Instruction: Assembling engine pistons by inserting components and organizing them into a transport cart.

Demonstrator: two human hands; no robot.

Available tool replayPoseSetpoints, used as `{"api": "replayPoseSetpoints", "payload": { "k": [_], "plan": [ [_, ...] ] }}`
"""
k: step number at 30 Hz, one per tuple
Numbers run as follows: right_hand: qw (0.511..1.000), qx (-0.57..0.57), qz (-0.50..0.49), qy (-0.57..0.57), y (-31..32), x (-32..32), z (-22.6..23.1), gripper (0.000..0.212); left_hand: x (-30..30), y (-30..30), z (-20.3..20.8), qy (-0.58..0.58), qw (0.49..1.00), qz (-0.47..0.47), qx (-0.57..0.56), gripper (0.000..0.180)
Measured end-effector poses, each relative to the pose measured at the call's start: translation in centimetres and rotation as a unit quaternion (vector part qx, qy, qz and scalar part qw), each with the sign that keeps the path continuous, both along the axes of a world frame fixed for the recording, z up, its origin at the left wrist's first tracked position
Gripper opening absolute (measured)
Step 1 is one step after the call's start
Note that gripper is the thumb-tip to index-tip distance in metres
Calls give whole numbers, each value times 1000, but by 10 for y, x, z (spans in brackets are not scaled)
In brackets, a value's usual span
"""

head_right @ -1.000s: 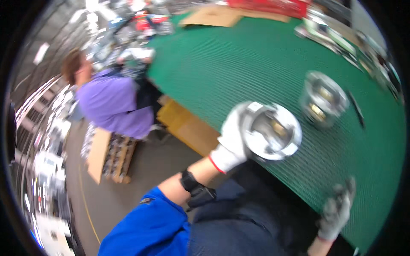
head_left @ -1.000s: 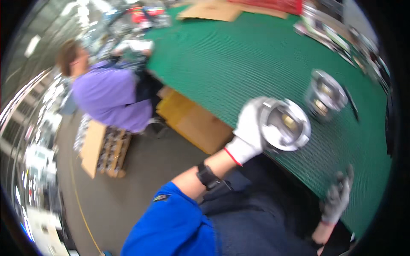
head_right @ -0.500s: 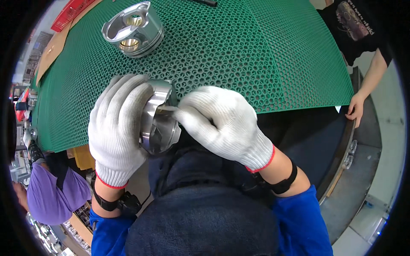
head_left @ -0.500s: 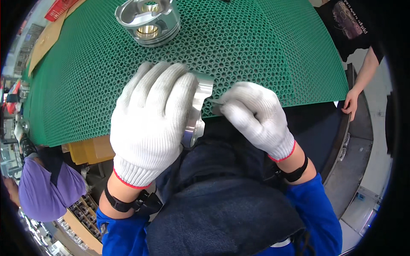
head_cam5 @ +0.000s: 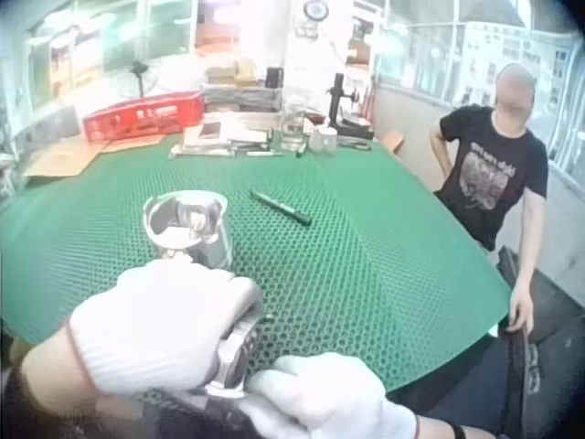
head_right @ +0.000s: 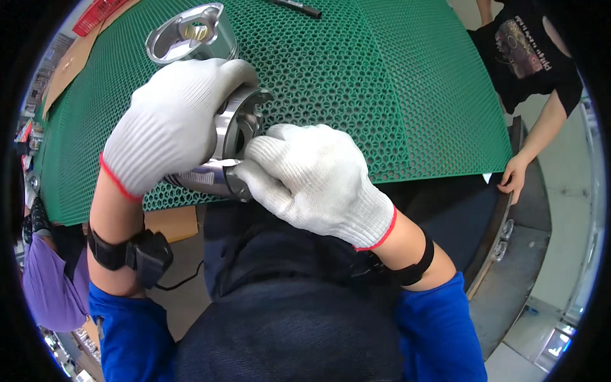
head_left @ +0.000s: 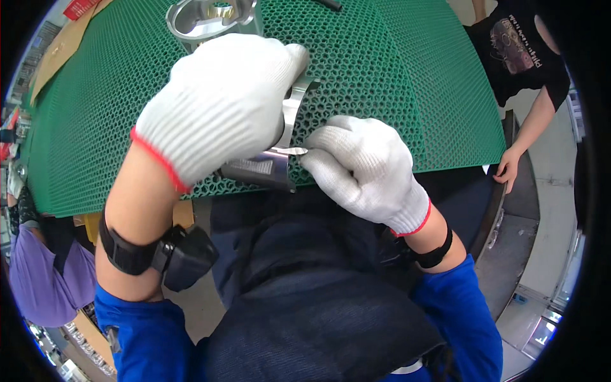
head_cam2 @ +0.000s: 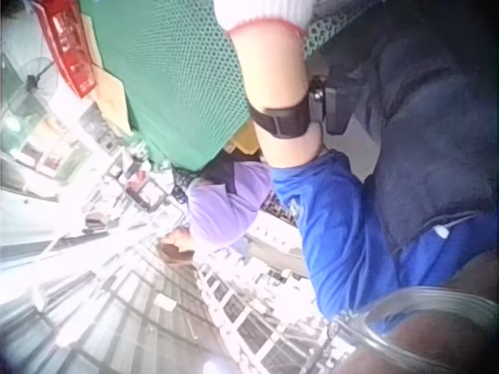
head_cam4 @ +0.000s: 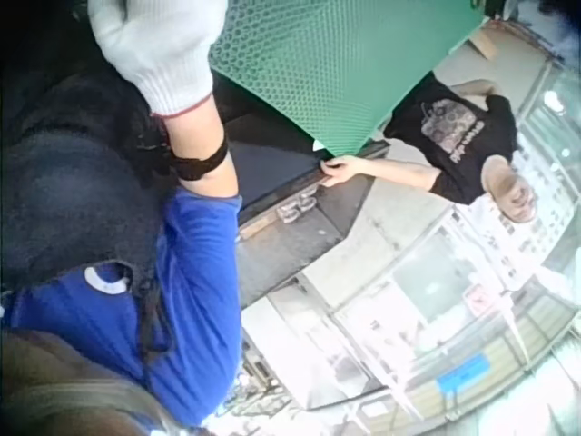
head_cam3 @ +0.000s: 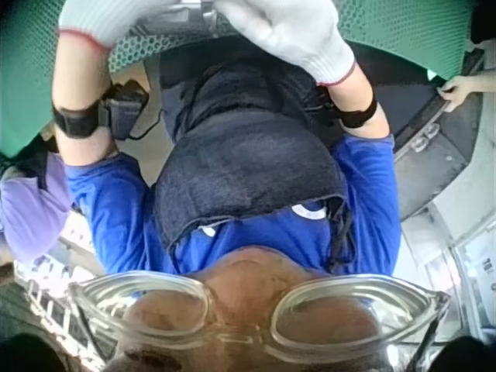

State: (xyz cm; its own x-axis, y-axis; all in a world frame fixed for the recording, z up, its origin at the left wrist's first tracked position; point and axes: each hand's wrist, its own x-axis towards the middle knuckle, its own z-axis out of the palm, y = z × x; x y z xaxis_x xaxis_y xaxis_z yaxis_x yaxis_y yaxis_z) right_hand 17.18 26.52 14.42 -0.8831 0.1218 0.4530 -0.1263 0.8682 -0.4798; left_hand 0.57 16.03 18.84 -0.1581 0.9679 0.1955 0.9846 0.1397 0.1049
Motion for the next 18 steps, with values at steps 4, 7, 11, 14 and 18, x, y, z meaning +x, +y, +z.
{"api": "replayPoseSetpoints", "payload": {
  "k": [4, 7, 11, 14, 18],
  "plan": [
    [994, 84, 38, -53, 13, 3, 9, 16, -13, 16, -5, 52, 997, -32, -41, 29],
    [979, 183, 51, -78, 14, -1, 27, 16, -15, 18, -4, 51, 997, -45, -34, 28],
    [961, 244, 92, -94, 22, -2, 29, 21, -12, 25, -7, 26, 998, -48, -23, 23],
    [958, 214, 99, -160, 11, 6, 23, 27, -15, 13, -1, 34, 998, -51, -6, 23],
    [918, 199, 115, -322, 20, 31, 24, 33, -13, -5, 6, -9, 998, -51, 29, 29]
  ]
}}
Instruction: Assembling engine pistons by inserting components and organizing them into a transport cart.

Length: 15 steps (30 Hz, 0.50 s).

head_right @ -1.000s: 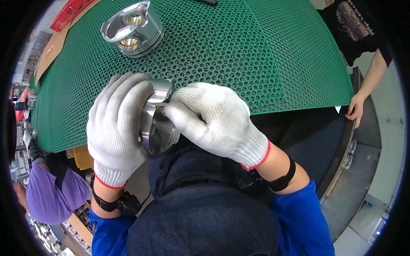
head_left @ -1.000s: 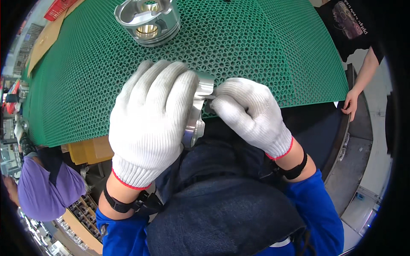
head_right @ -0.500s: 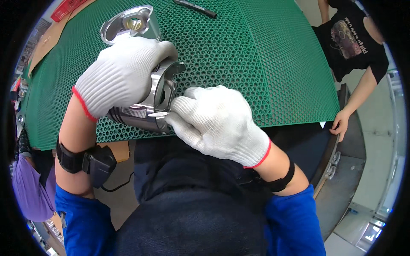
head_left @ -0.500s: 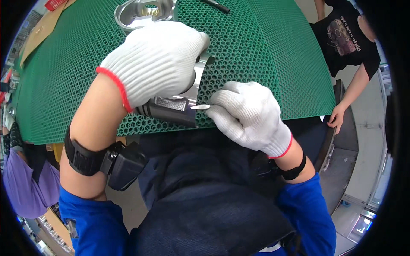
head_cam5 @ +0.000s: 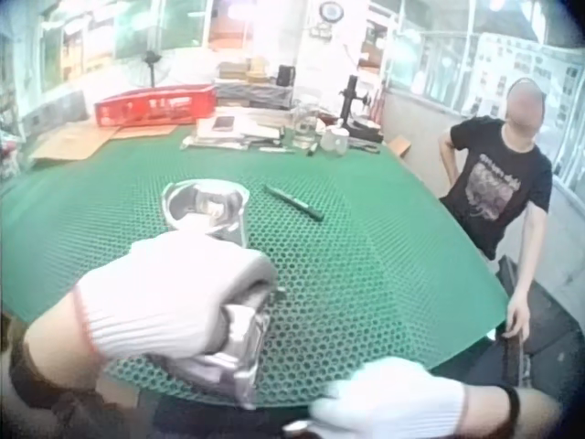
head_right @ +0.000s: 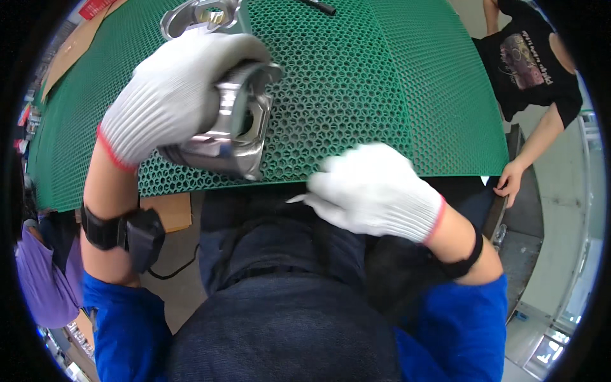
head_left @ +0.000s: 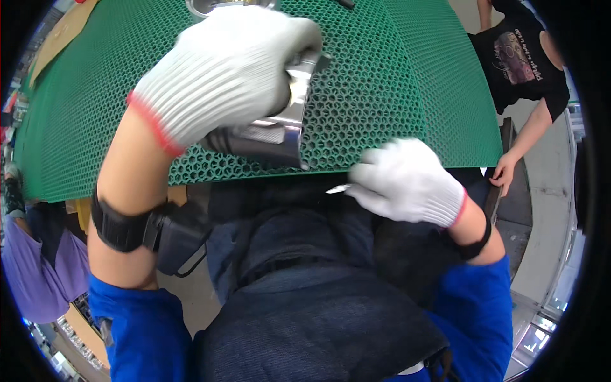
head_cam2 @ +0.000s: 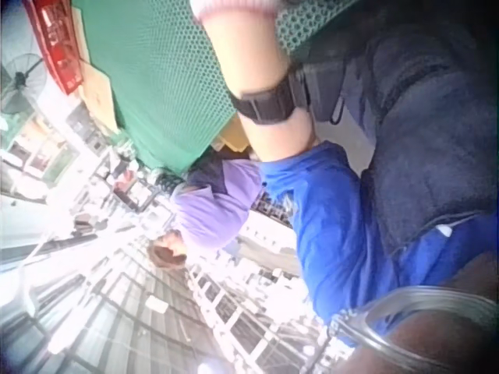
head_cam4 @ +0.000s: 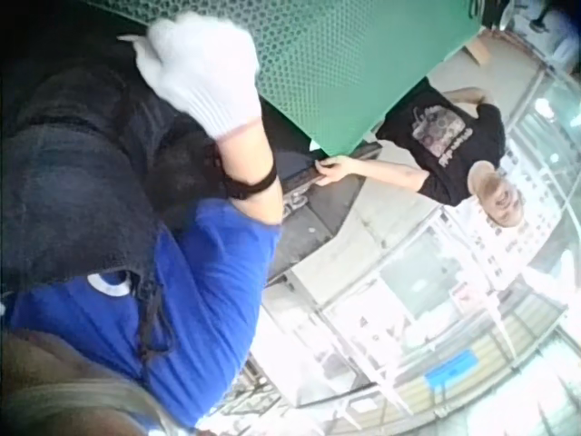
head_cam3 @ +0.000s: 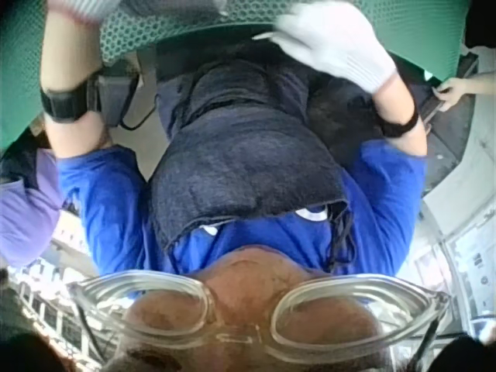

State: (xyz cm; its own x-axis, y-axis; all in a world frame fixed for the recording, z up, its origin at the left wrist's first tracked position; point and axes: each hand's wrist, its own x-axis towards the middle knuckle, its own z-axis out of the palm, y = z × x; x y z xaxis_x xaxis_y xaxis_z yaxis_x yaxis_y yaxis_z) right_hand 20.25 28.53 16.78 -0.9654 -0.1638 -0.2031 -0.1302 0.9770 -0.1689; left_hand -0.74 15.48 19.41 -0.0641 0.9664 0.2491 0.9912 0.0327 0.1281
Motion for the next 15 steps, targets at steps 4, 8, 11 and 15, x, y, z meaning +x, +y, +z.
{"api": "replayPoseSetpoints", "payload": {
  "k": [4, 8, 11, 15],
  "plan": [
    [955, -222, -169, 104, 10, 41, -21, 17, -31, -73, -44, -470, 823, 144, 285, 53],
    [910, -380, -162, 6, -3, 34, -25, 19, 43, -90, -85, -502, 753, 222, 364, 89],
    [866, -488, -107, -31, -15, 2, -15, 23, 37, -113, -101, -433, 800, 217, 354, 123],
    [779, -593, -170, -112, -16, 8, -24, 35, 16, -134, -91, -494, 793, 243, 260, 99]
  ]
}}
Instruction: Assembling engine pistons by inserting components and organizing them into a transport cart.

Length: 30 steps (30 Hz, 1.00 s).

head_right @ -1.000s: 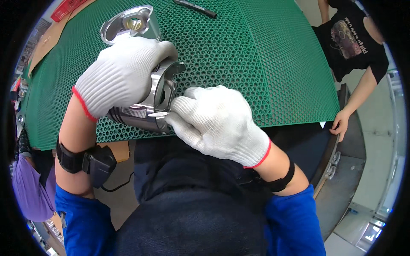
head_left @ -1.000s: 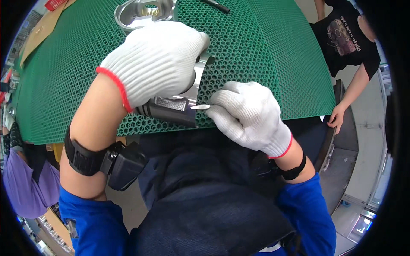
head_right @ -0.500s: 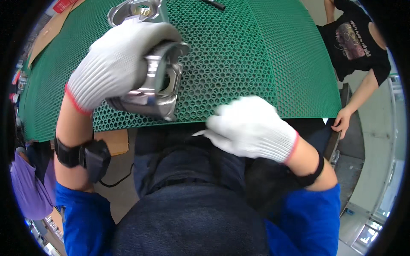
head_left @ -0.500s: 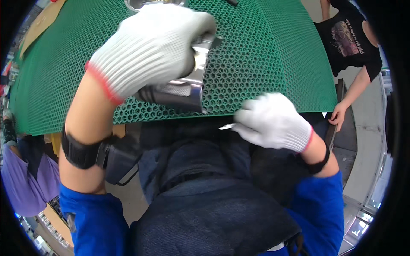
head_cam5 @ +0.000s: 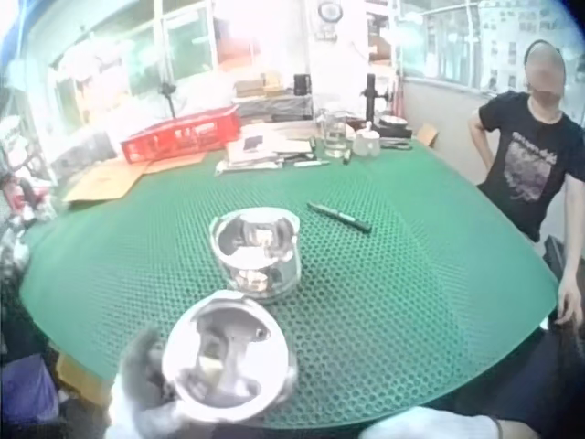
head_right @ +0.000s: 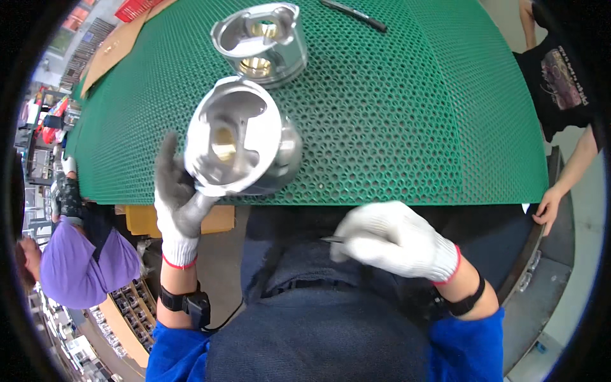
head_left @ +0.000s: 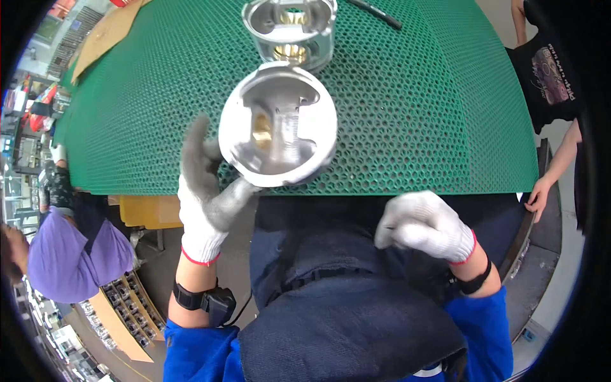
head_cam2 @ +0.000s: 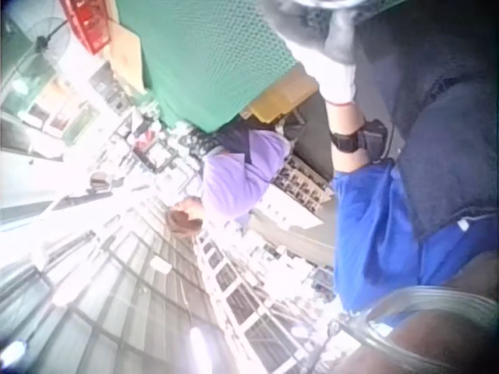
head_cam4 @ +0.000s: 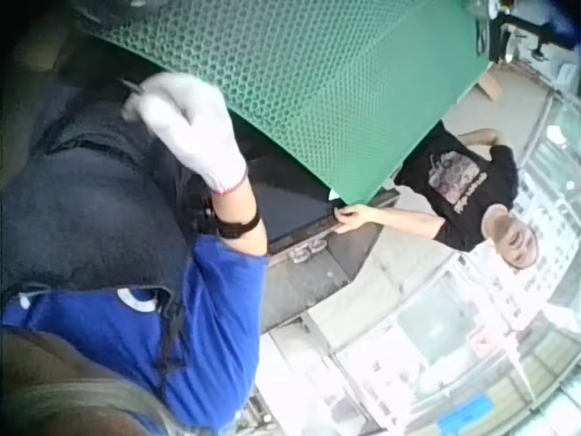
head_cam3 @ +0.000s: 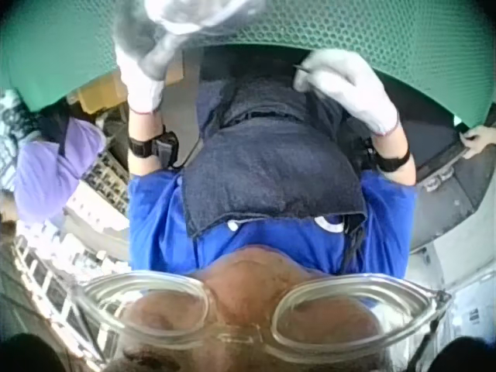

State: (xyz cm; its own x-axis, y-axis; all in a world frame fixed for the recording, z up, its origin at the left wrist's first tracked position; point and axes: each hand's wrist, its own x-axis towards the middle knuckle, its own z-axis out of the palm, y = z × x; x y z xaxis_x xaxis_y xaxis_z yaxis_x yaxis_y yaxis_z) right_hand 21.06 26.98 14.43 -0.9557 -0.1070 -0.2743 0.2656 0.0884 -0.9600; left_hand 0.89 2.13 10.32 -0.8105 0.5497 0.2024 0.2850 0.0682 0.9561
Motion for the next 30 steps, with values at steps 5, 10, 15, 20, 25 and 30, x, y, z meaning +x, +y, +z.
{"api": "replayPoseSetpoints", "payload": {
  "k": [5, 10, 15, 20, 25, 30],
  "plan": [
    [979, -84, -161, -98, 6, 44, -17, 39, -34, 38, -11, 176, 981, -50, -69, 62],
    [973, -106, -203, -33, 11, 16, -2, 40, -10, 95, 64, 403, 900, -103, -129, 49],
    [966, 51, -243, 77, 11, -1, 9, 39, 43, 118, 77, 551, 785, -172, -225, 44],
    [964, 81, -244, 72, 10, -10, -4, 28, 44, 132, 74, 559, 780, -156, -234, 43],
    [858, 423, -123, 264, 8, -9, 3, 19, 34, 151, 90, 505, 778, -204, -315, 37],
    [802, 546, -21, 240, 7, -9, 11, 20, 14, 164, 89, 467, 782, -224, -347, 36]
  ]
}}
